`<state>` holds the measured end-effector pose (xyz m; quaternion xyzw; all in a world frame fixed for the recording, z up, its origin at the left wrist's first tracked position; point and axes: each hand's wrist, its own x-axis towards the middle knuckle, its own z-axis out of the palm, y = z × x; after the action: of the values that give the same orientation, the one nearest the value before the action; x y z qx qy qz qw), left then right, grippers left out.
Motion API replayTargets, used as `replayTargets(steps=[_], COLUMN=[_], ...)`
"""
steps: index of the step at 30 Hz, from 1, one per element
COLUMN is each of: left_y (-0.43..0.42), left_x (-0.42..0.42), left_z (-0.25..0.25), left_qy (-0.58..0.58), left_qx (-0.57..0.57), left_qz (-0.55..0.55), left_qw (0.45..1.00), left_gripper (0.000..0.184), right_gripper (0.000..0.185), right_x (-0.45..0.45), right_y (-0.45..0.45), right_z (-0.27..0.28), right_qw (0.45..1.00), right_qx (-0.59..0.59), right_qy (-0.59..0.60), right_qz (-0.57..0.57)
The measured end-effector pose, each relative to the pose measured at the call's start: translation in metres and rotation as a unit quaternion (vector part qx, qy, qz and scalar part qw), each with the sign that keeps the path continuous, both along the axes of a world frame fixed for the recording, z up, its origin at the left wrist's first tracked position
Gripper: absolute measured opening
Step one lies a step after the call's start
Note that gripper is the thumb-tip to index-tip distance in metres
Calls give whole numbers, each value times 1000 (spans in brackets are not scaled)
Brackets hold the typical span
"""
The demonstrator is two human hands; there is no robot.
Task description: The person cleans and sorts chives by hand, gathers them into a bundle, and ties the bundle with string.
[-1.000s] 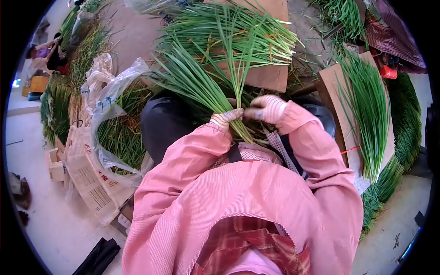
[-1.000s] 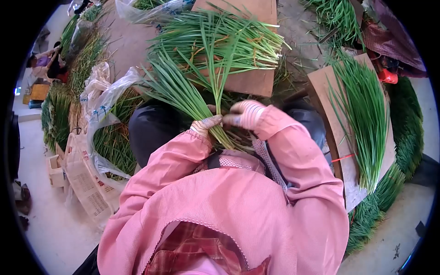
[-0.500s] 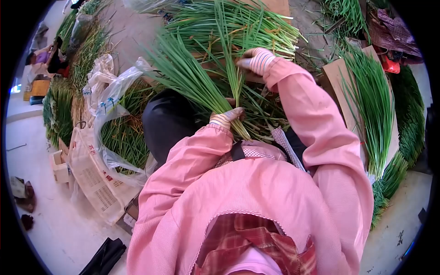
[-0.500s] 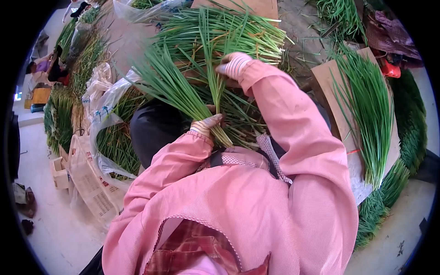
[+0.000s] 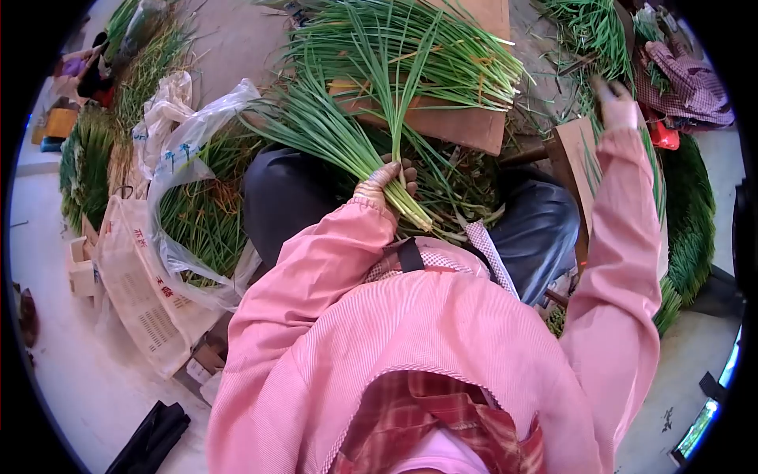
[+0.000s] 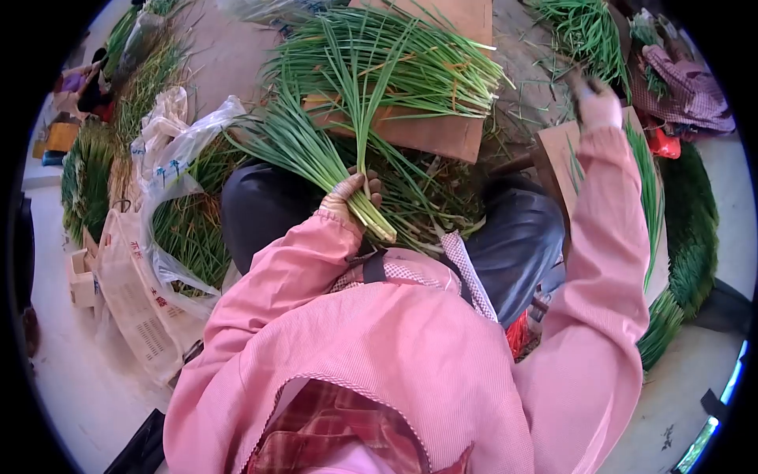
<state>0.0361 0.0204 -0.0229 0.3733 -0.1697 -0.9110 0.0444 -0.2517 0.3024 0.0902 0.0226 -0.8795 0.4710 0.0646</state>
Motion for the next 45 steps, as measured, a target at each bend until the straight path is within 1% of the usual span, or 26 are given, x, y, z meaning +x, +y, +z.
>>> replayTargets(steps=[1,2,3,8,10,12,13,16,18,21,22,23,24,25,26,30,32,34,35,36,38,39,41,42,43,45], left_y=[-1,-1,-1,3,6,6,3,-11,-18,-34,-37,-40,-38,-39,-38,-1,22,17,31,26,10,10,12,13,14,2], left_x=[-1,-1,-1,4,10,16,19,31,35,36,32,26,19,10,-1,-27,-27,-29,-15,-9,-1,-3,-12,-18,-18,-19], left_z=[2,4,10,13,21,23,26,30,32,30,31,38,46,45,44,39,7,-45,4,7,-30,-25,-27,-27,1,11], left_qy=[13,26,7,56,47,47,30,25,26,111,145,145,111,111,113,51,90,-11,-21,-53,62,45,69,94,111,101], left_qx=[5,9,8,18,-33,-44,-58,-78,-85,9,37,8,-15,-50,-87,-110,-33,-98,-94,-130,-124,-163,-181,-200,-118,-143], left_qz=[-7,-16,-21,-45,-76,-71,-71,-72,-58,-19,-4,4,27,12,-6,-77,-96,-240,-203,-192,-153,-127,-102,-73,-93,-94], left_qw=[1000,999,1000,997,995,995,995,994,994,994,989,989,993,992,990,990,991,966,974,971,978,977,976,972,982,980], left_gripper=[31,31,33,37,39,39,40,41,41,30,28,25,24,23,22,27,27,32,38,43,48,52,54,56,59,59], right_gripper=[32,38,44,42,42,37,34,30,28,26,33,39,43,43,43,44,38,32,28,23,18,17,17,19,20,23], right_x=[19,41,55,156,169,163,157,120,83,58,30,21,32,68,99,165,182,179,178,172,161,165,186,201,212,208], right_y=[1,-14,-16,-130,-162,-179,-181,-175,-147,-94,-60,-33,-25,-33,-53,-114,-145,-155,-156,-150,-133,-136,-150,-156,-158,-148], right_z=[-1,-1,-32,-36,-61,-73,-69,-95,-71,-48,-66,-81,-74,-54,-26,-43,-52,-81,-116,-112,-118,-122,-123,-107,-91,-70], right_qw=[984,934,932,889,869,815,815,884,932,948,990,978,942,907,883,893,813,846,835,840,827,895,928,911,888,830], right_qx=[41,187,215,-92,-176,-166,-113,-191,-128,-249,-19,145,247,345,355,-35,-254,-188,-332,-337,-319,-179,75,140,181,157], right_qy=[-170,-288,-198,-292,-260,-328,-382,-230,-219,-185,-80,-1,-130,-94,-174,-236,-426,-436,-424,-418,-440,-339,-131,-74,-46,-77], right_qz=[36,99,214,340,383,449,421,359,257,70,117,150,189,222,254,382,306,241,116,82,145,227,341,381,420,529])
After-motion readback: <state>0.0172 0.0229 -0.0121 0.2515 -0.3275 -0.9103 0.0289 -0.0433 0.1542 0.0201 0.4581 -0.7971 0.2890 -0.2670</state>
